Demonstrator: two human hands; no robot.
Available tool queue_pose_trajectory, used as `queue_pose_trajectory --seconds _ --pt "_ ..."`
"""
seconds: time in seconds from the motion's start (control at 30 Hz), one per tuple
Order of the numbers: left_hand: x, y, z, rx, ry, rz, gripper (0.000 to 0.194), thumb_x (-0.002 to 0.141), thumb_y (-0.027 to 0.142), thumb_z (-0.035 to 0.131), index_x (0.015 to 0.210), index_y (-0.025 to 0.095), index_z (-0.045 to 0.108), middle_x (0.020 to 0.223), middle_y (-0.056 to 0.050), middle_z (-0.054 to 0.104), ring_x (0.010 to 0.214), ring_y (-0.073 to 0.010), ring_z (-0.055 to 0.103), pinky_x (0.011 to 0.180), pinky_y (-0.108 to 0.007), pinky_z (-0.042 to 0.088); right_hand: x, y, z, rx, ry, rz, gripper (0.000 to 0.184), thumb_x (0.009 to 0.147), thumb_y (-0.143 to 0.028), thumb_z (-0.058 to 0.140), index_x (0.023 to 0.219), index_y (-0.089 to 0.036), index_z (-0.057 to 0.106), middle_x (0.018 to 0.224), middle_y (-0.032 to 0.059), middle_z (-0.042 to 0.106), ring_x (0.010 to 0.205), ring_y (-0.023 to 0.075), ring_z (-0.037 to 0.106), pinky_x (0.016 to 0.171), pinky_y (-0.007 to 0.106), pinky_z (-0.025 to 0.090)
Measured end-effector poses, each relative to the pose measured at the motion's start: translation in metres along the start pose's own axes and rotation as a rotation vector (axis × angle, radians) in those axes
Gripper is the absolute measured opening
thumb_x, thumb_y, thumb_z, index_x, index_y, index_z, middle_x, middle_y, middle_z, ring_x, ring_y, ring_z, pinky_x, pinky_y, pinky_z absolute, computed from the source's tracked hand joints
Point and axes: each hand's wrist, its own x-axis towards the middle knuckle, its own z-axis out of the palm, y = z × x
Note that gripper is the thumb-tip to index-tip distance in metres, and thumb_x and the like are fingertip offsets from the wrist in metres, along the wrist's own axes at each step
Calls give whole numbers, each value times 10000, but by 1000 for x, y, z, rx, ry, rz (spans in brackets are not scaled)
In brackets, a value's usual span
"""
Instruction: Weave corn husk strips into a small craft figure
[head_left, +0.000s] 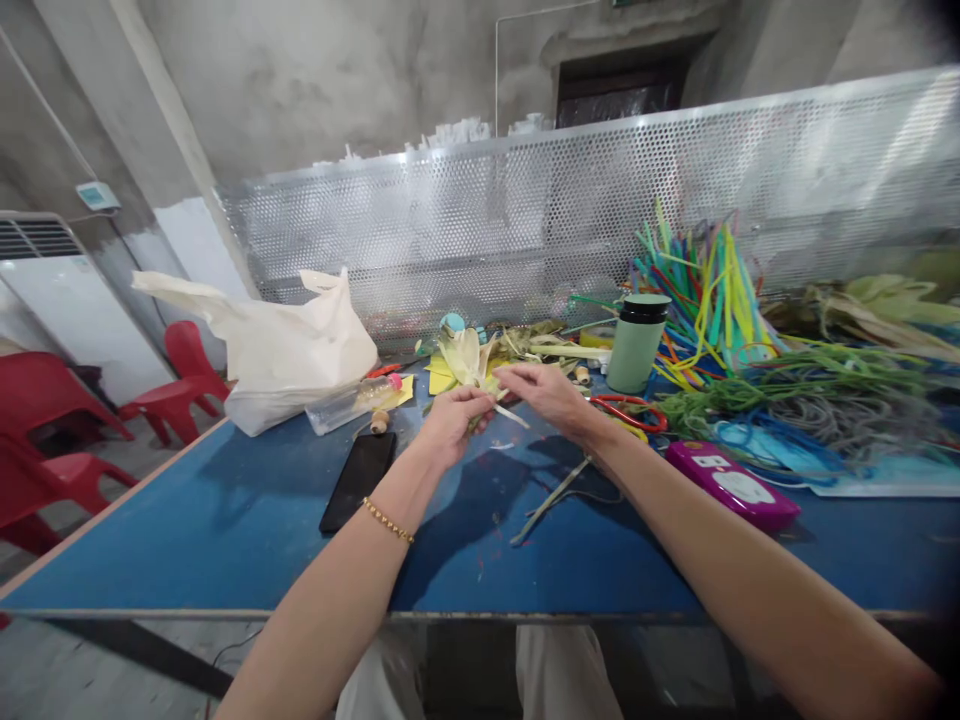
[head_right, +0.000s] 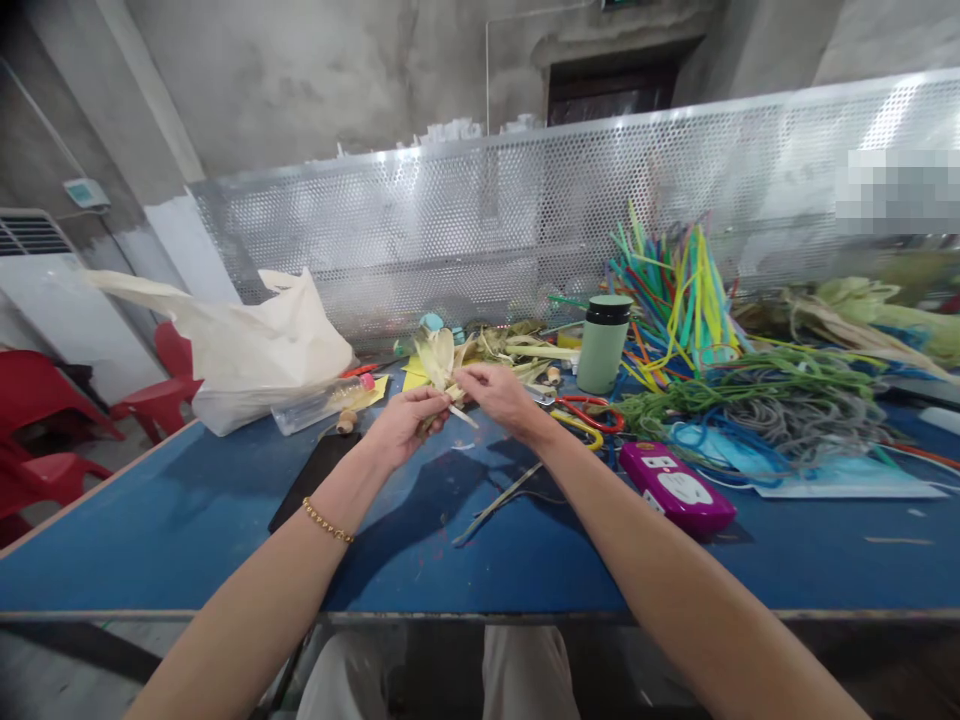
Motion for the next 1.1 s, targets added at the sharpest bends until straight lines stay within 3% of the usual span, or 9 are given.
queue_pose_trajectory --seconds 0.13,0.27,0.47,0.93,1.1 --pt "2 0 0 -35 32 71 195 659 185 770 643 134 583 558 2 560 488 -62 463 507 -210 317 -4 -3 2 -8 26 84 458 767 -595 642 646 -154 648 611 31 625 558 133 533 527 257 379" --pt "3 -2 1 -14 10 67 246 663 214 792 643 142 558 550 10 547 473 -58 444 497 -209 301 -6 -2 8 -160 55 -38 381 739 -451 671 516 -174 533 499 -21 492 508 98 393 500 259 294" --pt "1 1 0 -53 -45 51 243 657 192 787 649 145 549 567 6 547 488 -58 444 492 -204 284 -3 0 7 -215 113 -81 267 760 -387 631 615 -164 617 566 7 581 568 128 468 538 263 331" --pt "-4 6 0 -38 -75 63 218 662 170 778 621 130 568 564 7 532 494 -55 429 508 -214 279 -7 -9 8 -210 160 -75 284 760 -369 658 567 -175 581 532 10 592 540 132 509 542 267 377" --pt "-1 1 0 -42 -24 89 210 672 198 777 655 132 579 581 3 559 494 -60 448 517 -217 302 -8 -9 8 -63 74 48 412 755 -532 704 597 -165 605 570 40 632 516 137 550 499 263 388"
